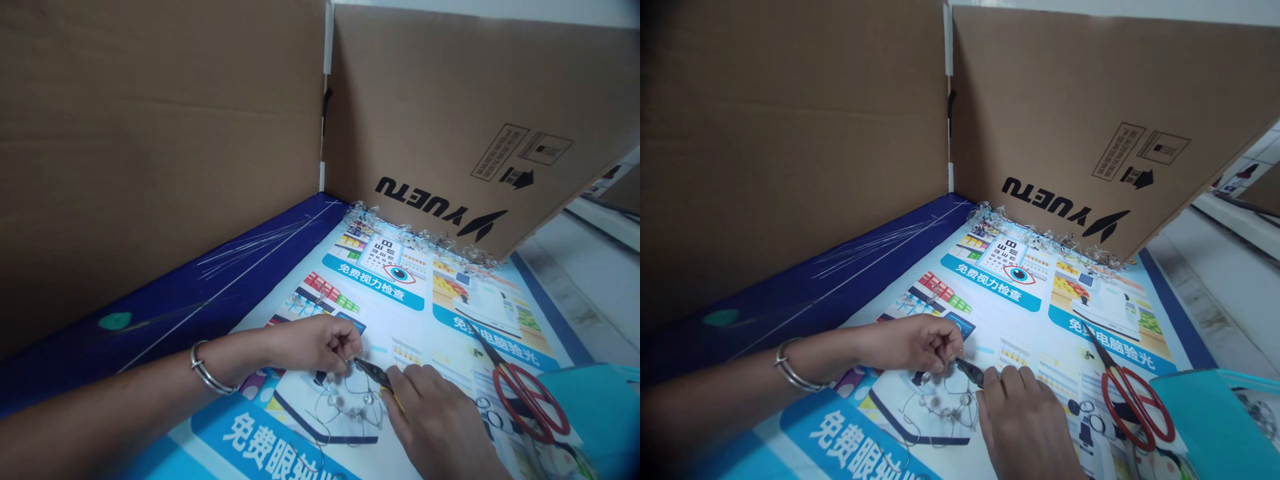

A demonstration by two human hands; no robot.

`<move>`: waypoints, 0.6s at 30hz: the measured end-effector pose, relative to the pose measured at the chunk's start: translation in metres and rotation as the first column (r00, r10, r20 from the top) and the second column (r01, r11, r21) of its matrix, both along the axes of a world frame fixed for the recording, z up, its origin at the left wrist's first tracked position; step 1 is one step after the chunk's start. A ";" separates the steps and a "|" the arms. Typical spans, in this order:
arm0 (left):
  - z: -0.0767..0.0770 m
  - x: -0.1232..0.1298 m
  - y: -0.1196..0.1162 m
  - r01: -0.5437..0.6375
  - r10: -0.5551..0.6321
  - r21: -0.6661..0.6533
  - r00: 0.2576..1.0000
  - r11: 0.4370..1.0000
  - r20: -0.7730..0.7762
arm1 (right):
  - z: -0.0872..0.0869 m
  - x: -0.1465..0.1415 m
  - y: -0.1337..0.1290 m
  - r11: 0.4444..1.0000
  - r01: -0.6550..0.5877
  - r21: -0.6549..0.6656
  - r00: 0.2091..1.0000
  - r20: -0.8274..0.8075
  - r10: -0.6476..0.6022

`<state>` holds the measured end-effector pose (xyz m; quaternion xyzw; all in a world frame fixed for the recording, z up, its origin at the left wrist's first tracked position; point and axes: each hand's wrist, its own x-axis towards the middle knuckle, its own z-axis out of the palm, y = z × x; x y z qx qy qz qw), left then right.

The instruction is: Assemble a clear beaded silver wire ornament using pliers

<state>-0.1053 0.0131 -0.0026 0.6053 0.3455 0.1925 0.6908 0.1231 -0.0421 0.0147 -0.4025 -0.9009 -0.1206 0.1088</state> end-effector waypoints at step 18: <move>-0.003 -0.004 0.002 0.008 -0.004 -0.047 0.996 0.999 0.091 | 0.001 0.005 0.009 0.967 0.006 -0.254 0.994 -0.108 -0.034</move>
